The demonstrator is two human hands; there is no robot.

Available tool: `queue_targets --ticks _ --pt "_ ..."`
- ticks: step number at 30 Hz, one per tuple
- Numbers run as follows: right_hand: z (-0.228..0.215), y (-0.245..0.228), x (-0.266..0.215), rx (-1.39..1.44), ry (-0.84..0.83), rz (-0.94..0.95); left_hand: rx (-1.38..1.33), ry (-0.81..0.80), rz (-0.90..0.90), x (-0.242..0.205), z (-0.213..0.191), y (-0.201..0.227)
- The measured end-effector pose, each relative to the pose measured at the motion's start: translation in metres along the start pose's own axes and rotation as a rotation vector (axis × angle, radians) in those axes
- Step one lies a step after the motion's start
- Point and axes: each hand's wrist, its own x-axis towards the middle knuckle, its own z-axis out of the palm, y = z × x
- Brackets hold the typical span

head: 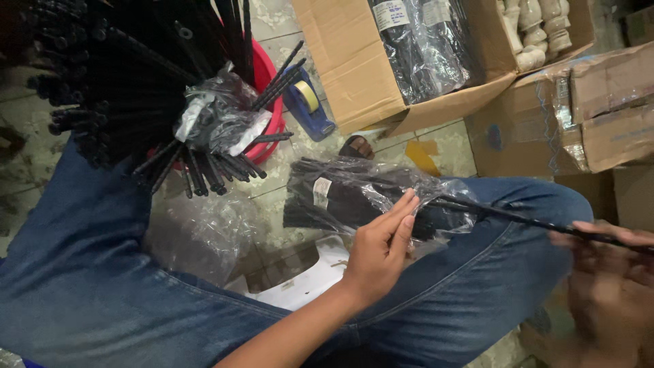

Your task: The person picks up thin black rods one by one from a red bucket and puts them into a plastic bag, then shakes the bag.

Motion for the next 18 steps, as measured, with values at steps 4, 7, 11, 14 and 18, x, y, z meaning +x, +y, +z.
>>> queue_targets --ticks 4,7,11,14,18 --pt "0.021 -0.041 0.002 -0.052 0.083 0.147 0.014 0.026 0.004 0.000 -0.003 0.001" --pt "0.072 -0.078 0.006 -0.081 0.172 0.094 0.027 0.027 -0.001 0.000 -0.007 0.003" --pt "0.131 -0.081 0.008 -0.028 0.137 0.073 0.005 0.041 0.054 0.003 -0.007 0.007" --pt "0.158 -0.077 0.009 0.102 0.179 0.085 0.029 0.047 0.099 0.004 -0.010 0.006" --pt "0.156 -0.081 0.015 0.098 0.239 0.060 0.007 0.063 0.010 0.006 -0.013 0.011"
